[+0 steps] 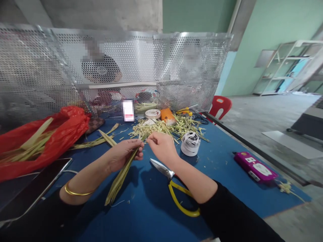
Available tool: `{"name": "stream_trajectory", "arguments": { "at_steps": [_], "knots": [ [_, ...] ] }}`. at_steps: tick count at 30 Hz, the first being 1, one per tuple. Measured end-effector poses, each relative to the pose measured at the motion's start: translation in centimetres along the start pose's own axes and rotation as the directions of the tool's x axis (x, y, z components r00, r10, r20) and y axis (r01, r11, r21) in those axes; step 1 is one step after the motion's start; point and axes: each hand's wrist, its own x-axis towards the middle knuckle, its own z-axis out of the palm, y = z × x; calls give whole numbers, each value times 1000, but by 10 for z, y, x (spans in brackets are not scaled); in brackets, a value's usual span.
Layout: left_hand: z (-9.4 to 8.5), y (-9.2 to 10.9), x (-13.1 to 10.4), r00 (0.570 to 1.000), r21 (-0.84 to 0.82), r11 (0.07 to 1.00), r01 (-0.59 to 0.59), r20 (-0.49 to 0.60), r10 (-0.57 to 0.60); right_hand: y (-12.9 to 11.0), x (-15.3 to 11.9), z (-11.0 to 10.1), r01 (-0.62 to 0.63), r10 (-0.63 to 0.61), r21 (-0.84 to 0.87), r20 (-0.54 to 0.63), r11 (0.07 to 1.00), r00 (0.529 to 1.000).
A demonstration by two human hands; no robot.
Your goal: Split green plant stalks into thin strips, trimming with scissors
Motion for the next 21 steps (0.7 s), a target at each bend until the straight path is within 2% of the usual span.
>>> {"name": "stream_trajectory", "arguments": {
  "at_steps": [6, 10, 13, 15, 18, 21],
  "knots": [
    [-1, -3, 5, 989, -49, 995, -81, -124, 74, -1, 0, -3, -3, 4, -27, 22, 1000, 1000],
    [-3, -5, 7, 981, 4, 992, -129, -147, 128, 1, 1, -5, 4, -2, -43, 31, 999, 1000],
    [-4, -4, 6, 977, 120, 981, -155, -129, 170, 1, 2, -7, 39, -36, -77, 38, 996, 999],
    [-4, -4, 4, 975, 227, 958, -174, -99, 201, -1, 1, -10, 124, -119, -112, 46, 986, 992],
    [-1, -4, 0, 970, 404, 891, -206, -40, 242, -3, -1, -14, 284, -273, -182, 85, 941, 958],
    [3, -3, -6, 968, 542, 808, -232, 43, 249, -5, -2, -16, 360, -331, -242, 151, 901, 931]
  ]
}}
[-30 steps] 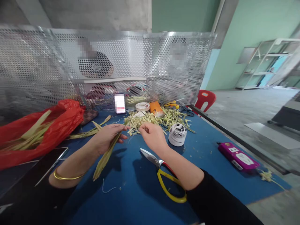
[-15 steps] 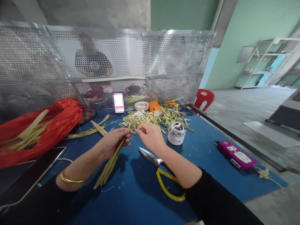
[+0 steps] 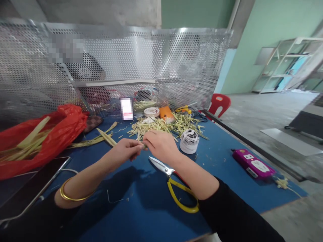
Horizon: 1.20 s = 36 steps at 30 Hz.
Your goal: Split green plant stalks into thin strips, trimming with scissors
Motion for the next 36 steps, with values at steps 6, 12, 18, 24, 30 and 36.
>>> {"name": "stream_trajectory", "arguments": {
  "at_steps": [6, 12, 18, 24, 30, 36],
  "knots": [
    [-2, 11, -9, 969, 93, 992, -82, 240, 57, 2, 4, -3, -80, 70, 157, 69, 984, 995],
    [-7, 18, -9, 956, 57, 992, -109, 278, 89, 12, 7, -2, -383, 300, 499, 241, 777, 923],
    [-9, 19, -5, 992, -38, 992, -123, -16, 122, 18, 8, 16, -556, 420, 616, 368, 558, 830],
    [-16, 4, 6, 979, -129, 987, -99, -191, 74, 2, 0, 23, -185, 132, 394, 158, 900, 979],
    [-13, -1, 10, 981, -193, 971, -140, -157, 111, -11, -5, 23, 142, -88, 469, -135, 872, 987],
    [-8, -6, 13, 967, -212, 967, -142, -239, 90, -12, -6, 32, -106, 126, 620, 12, 777, 992]
  ]
}}
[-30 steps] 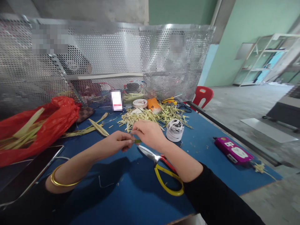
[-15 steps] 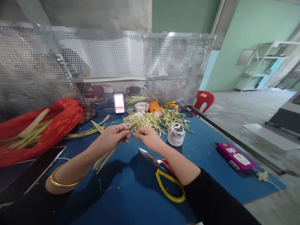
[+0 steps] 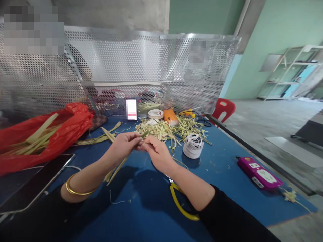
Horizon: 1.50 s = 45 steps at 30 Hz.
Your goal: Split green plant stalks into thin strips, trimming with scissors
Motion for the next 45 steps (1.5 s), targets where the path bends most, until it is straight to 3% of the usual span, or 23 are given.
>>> {"name": "stream_trajectory", "arguments": {
  "at_steps": [8, 15, 21, 25, 29, 34, 40, 42, 45],
  "knots": [
    [4, -4, -3, 993, 89, 996, -32, -113, 42, -5, -7, 6, 253, -240, -258, 81, 933, 967],
    [-4, -5, 0, 993, 184, 979, -91, -56, 103, -8, -6, 1, 204, -205, -239, 20, 950, 979],
    [-6, -2, -2, 966, 392, 901, -187, 242, 95, -12, 0, -10, -17, 17, -20, 8, 1000, 1000],
    [-5, -2, -5, 891, 316, 939, -137, 453, -22, -9, 9, -18, -120, 127, 108, -57, 987, 990],
    [-5, 5, -7, 850, 227, 973, -53, 521, -75, 5, 14, -21, -247, 262, 176, -65, 953, 963],
    [-4, 14, -8, 923, 111, 992, -53, 386, 6, 23, 12, -16, -322, 329, 160, -18, 933, 944],
    [-9, 8, -1, 988, 227, 962, -151, 71, 138, 26, 8, -9, -348, 341, 53, 104, 936, 934],
    [-11, 6, 1, 990, 213, 967, -136, -15, 143, 20, 6, -9, -269, 272, -39, 106, 962, 956],
    [-11, 3, 4, 987, 167, 977, -130, -74, 144, 8, 1, -8, 11, -2, -228, 39, 974, 999]
  ]
}}
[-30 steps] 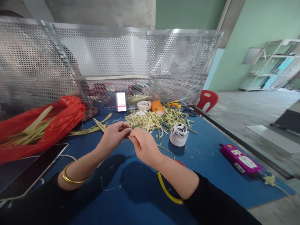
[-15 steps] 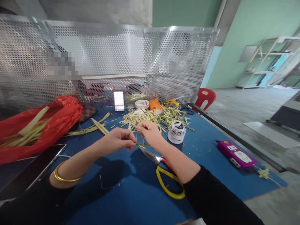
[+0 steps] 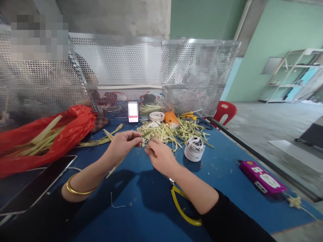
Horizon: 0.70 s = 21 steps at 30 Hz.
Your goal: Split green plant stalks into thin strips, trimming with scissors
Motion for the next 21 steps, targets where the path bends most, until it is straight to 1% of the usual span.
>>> {"name": "stream_trajectory", "arguments": {
  "at_steps": [1, 2, 3, 4, 5, 7, 9, 12, 17, 21],
  "knots": [
    [1, -1, 0, 1000, -4, 1000, 3, -1, -3, -4, -2, 1, 94, -96, -30, -40, 995, 995],
    [1, -2, 0, 1000, -2, 1000, 5, 3, -5, -7, -3, 2, 166, -166, -16, -67, 986, 984],
    [3, -3, 0, 1000, 6, 1000, 3, 7, -3, -9, -4, 4, 208, -205, 29, -77, 978, 976],
    [4, -4, -1, 1000, 22, 1000, -4, 12, 4, -10, -5, 6, 217, -211, 89, -73, 972, 975],
    [5, -6, -2, 1000, 44, 999, -14, 17, 14, -11, -6, 9, 199, -192, 145, -59, 969, 980],
    [8, -9, -4, 999, 107, 993, -49, 16, 48, -11, -7, 14, 148, -146, 177, -24, 973, 989],
    [10, -11, -6, 997, 168, 982, -81, 8, 81, -12, -9, 16, 147, -148, 95, -1, 985, 989],
    [12, -12, -7, 995, 190, 977, -94, -15, 98, -15, -10, 15, 208, -208, -28, 3, 978, 978],
    [13, -12, -5, 997, 133, 989, -57, -41, 63, -21, -10, 12, 250, -250, -56, -2, 967, 968],
    [14, -14, -6, 997, 141, 988, -67, -27, 71, -21, -10, 13, 273, -273, -70, 19, 959, 962]
  ]
}}
